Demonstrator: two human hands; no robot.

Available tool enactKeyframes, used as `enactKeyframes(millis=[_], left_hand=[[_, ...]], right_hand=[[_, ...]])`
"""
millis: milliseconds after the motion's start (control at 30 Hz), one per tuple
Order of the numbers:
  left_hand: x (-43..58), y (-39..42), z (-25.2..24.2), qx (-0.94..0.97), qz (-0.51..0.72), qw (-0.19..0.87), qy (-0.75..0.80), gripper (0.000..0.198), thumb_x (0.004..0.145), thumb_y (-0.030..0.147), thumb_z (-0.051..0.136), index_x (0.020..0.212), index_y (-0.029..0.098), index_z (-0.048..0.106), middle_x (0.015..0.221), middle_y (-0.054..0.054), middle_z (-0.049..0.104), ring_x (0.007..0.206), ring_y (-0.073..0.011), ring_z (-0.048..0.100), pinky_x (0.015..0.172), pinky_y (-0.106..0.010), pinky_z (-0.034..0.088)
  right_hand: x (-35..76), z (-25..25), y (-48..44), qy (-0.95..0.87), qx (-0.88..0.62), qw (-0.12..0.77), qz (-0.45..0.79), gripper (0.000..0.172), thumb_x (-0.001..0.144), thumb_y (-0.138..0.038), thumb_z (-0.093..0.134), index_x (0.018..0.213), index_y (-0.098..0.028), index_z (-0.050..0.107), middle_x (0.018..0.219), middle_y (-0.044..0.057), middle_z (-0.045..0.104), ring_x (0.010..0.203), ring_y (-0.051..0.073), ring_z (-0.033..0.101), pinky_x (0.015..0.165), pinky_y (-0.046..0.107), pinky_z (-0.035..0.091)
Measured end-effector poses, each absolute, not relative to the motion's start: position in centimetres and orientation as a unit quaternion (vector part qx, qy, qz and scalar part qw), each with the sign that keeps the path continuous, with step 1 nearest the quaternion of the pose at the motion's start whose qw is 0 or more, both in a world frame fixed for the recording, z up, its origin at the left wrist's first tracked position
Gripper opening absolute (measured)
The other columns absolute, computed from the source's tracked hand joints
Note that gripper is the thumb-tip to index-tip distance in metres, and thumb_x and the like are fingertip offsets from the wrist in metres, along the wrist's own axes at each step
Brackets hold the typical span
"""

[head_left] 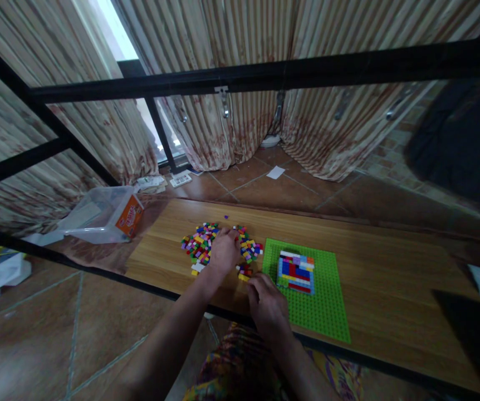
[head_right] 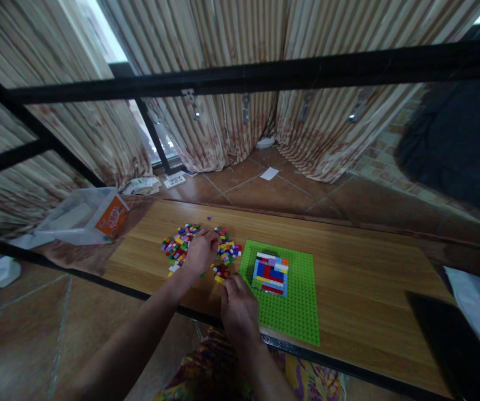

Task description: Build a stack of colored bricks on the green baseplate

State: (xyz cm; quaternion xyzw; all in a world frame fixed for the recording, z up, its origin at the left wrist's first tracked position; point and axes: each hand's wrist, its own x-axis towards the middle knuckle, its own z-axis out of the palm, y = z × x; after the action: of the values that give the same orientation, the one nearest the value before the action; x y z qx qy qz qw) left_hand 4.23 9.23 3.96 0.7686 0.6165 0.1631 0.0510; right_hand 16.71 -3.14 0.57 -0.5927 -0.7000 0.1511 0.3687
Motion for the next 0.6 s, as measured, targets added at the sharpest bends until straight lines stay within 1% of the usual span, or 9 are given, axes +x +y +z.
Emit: enactKeyframes(millis=[133,267,367,433,467,533,567,600], left_hand=[[3.3,8.6,3.9,0.763,0.177,0.068,0.618,0.022,0.082,0.009,0.045,0.085,0.018,0.065,0.089,-0.008,0.064,0.088,-0.0187,0.058,0.083,-0.03,0.046],[2.1,8.0,4.2,0.749,0.207,0.083,0.623,0.021,0.08,0.008,0.046,0.082,0.018,0.064,0.087,-0.007,0.064,0.089,-0.0191,0.059,0.084,-0.031,0.046],[1.5,7.9,4.5,0.728,0.252,0.128,0.624,0.02,0.077,0.007,0.048,0.081,0.018,0.065,0.088,-0.006,0.065,0.09,-0.019,0.059,0.086,-0.032,0.046],[1.3,7.8,4.8,0.692,0.308,0.196,0.623,0.018,0.074,0.007,0.051,0.08,0.018,0.065,0.087,-0.005,0.066,0.088,-0.0176,0.059,0.085,-0.031,0.046],[1.2,7.6,5.0,0.663,0.34,0.249,0.619,0.015,0.073,0.009,0.054,0.078,0.018,0.065,0.085,-0.004,0.066,0.084,-0.0164,0.059,0.082,-0.03,0.046],[1.3,7.0,5.5,0.58,0.403,0.385,0.594,0.008,0.072,0.014,0.06,0.078,0.017,0.064,0.077,-0.001,0.064,0.073,-0.013,0.058,0.072,-0.026,0.046],[1.5,6.5,5.9,0.529,0.427,0.46,0.571,0.009,0.07,0.018,0.064,0.079,0.016,0.064,0.072,0.001,0.062,0.068,-0.0112,0.056,0.067,-0.024,0.045],[1.6,5.9,6.3,0.477,0.444,0.529,0.544,0.015,0.069,0.023,0.068,0.081,0.016,0.063,0.069,0.002,0.06,0.063,-0.0095,0.054,0.062,-0.022,0.043]], right_hand=[[16.9,0.6,-3.3,-0.693,-0.59,0.383,0.162,0.02,0.094,-0.017,0.043,0.086,-0.021,0.061,0.093,0.005,0.066,0.086,0.017,0.062,0.077,0.027,0.046],[17.3,0.8,-3.3,-0.694,-0.588,0.379,0.172,0.022,0.094,-0.016,0.042,0.084,-0.021,0.062,0.088,0.004,0.065,0.082,0.017,0.062,0.075,0.027,0.046],[17.7,0.7,-3.4,-0.697,-0.581,0.376,0.187,0.023,0.094,-0.016,0.042,0.083,-0.021,0.061,0.086,0.004,0.064,0.08,0.016,0.062,0.073,0.027,0.046],[17.8,0.7,-3.5,-0.694,-0.577,0.383,0.196,0.023,0.094,-0.017,0.042,0.082,-0.021,0.062,0.085,0.004,0.064,0.08,0.016,0.062,0.073,0.026,0.047],[17.8,0.8,-3.5,-0.69,-0.576,0.39,0.201,0.022,0.094,-0.018,0.043,0.083,-0.021,0.062,0.086,0.004,0.065,0.08,0.016,0.063,0.073,0.027,0.047],[17.8,1.4,-3.7,-0.673,-0.576,0.414,0.211,0.021,0.094,-0.02,0.045,0.087,-0.021,0.064,0.088,0.004,0.066,0.083,0.017,0.064,0.074,0.027,0.049],[17.8,1.9,-3.7,-0.661,-0.576,0.429,0.218,0.02,0.094,-0.021,0.045,0.091,-0.021,0.065,0.09,0.005,0.067,0.085,0.017,0.064,0.076,0.028,0.05],[17.8,2.5,-3.7,-0.649,-0.576,0.443,0.225,0.02,0.094,-0.022,0.045,0.095,-0.021,0.065,0.093,0.005,0.068,0.087,0.017,0.065,0.077,0.028,0.05]])
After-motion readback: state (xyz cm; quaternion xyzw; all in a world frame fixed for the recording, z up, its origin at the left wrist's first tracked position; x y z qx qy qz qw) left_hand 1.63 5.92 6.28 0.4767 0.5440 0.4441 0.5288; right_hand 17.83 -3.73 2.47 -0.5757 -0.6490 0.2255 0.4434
